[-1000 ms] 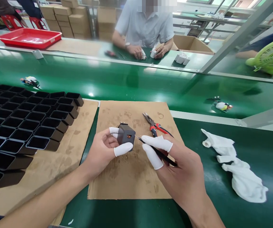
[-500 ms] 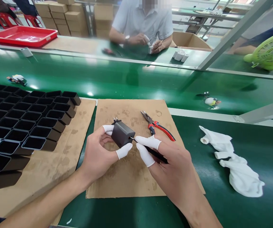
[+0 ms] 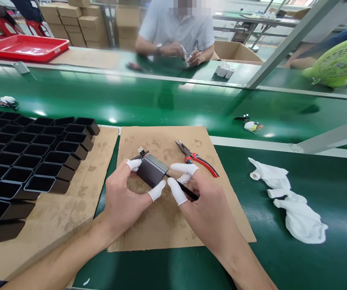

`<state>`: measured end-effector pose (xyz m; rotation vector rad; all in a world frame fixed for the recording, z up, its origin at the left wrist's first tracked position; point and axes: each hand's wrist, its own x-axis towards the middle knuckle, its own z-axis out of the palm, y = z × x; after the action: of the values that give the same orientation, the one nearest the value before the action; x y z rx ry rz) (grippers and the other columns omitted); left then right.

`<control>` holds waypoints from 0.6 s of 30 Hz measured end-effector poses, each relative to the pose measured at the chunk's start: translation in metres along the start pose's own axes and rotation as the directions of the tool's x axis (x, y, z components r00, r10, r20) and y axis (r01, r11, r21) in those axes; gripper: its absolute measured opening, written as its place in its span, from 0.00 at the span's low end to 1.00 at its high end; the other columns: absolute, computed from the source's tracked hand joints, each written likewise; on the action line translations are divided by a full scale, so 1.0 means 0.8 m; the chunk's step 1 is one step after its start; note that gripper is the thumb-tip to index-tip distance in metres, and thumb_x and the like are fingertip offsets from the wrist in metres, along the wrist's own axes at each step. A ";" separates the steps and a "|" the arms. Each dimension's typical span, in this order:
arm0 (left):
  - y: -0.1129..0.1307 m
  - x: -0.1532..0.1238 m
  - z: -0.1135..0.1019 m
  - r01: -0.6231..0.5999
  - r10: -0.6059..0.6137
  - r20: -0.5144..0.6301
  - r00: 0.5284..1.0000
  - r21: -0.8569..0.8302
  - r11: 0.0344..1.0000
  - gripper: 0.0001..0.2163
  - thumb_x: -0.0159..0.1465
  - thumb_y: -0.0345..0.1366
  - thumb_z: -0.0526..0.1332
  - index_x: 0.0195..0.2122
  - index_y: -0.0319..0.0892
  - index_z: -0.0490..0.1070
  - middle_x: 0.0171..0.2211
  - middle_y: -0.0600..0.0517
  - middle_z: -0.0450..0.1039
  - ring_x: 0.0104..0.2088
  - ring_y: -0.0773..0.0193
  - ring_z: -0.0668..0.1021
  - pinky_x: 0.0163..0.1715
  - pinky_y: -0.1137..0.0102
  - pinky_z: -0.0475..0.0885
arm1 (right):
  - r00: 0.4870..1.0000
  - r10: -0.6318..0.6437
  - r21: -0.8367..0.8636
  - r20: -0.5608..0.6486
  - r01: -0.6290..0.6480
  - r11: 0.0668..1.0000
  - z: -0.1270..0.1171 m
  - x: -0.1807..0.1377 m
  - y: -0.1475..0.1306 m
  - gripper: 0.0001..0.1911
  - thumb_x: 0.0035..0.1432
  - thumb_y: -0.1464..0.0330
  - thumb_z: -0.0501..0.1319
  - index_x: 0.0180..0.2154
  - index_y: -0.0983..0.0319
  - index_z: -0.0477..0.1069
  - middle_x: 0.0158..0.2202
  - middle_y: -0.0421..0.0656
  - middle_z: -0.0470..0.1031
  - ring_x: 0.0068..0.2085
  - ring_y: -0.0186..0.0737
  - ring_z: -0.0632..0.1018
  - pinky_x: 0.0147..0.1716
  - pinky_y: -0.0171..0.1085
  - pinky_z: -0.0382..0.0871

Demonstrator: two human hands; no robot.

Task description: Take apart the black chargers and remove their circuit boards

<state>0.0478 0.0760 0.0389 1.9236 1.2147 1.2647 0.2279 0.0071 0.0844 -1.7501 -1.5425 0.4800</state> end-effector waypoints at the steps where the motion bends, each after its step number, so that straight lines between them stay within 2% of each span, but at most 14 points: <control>1: 0.001 0.000 0.000 -0.026 0.027 -0.019 0.999 0.013 1.000 0.17 0.61 0.39 0.78 0.48 0.43 0.77 0.40 0.52 0.81 0.39 0.60 0.83 0.41 0.64 0.81 | 0.998 0.044 0.032 0.036 -0.045 0.998 0.001 0.001 0.000 0.15 0.73 0.65 0.63 0.57 0.60 0.80 0.30 0.38 0.78 0.28 0.39 0.76 0.30 0.38 0.70; 3: 0.003 0.001 -0.002 -0.082 0.085 -0.049 0.995 0.047 0.995 0.16 0.62 0.37 0.78 0.48 0.43 0.78 0.39 0.54 0.80 0.38 0.61 0.82 0.40 0.67 0.80 | 0.984 0.095 0.107 0.150 -0.112 0.988 0.001 0.003 0.000 0.17 0.76 0.63 0.60 0.59 0.60 0.79 0.31 0.39 0.79 0.30 0.40 0.77 0.30 0.38 0.70; 6: 0.005 0.002 -0.004 -0.138 0.143 -0.059 0.988 0.076 0.987 0.16 0.62 0.34 0.77 0.49 0.44 0.78 0.38 0.56 0.78 0.37 0.64 0.80 0.38 0.69 0.79 | 0.959 0.067 0.222 0.277 -0.131 0.966 0.003 0.005 -0.001 0.17 0.78 0.64 0.56 0.57 0.58 0.82 0.34 0.40 0.81 0.32 0.40 0.78 0.32 0.38 0.71; 9: 0.005 0.003 -0.006 -0.151 0.156 -0.060 0.986 0.083 0.985 0.16 0.62 0.32 0.76 0.50 0.44 0.78 0.38 0.56 0.77 0.36 0.64 0.79 0.38 0.70 0.78 | 0.968 0.020 0.267 0.251 -0.089 0.960 0.006 0.006 -0.001 0.17 0.78 0.65 0.56 0.54 0.58 0.84 0.34 0.41 0.82 0.32 0.40 0.78 0.34 0.38 0.75; 15: 0.003 0.005 -0.008 -0.158 0.164 -0.060 0.985 0.083 0.984 0.17 0.61 0.33 0.77 0.49 0.43 0.78 0.38 0.55 0.78 0.36 0.64 0.79 0.37 0.70 0.78 | 0.982 -0.005 0.255 0.190 -0.045 0.966 0.013 0.003 0.000 0.16 0.78 0.65 0.59 0.54 0.57 0.86 0.29 0.40 0.81 0.28 0.43 0.79 0.35 0.40 0.80; 18: 0.002 0.005 -0.008 -0.172 0.178 -0.059 0.982 0.087 0.981 0.16 0.62 0.33 0.77 0.50 0.42 0.78 0.38 0.55 0.78 0.36 0.64 0.79 0.38 0.69 0.78 | 0.980 0.014 0.298 0.197 -0.073 0.952 0.015 0.003 0.000 0.17 0.77 0.66 0.58 0.54 0.58 0.86 0.28 0.39 0.79 0.26 0.41 0.75 0.42 0.43 0.82</control>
<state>0.0430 0.0785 0.0451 2.1019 1.1670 1.3978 0.2204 0.0128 0.0770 -1.5359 -1.4708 0.8838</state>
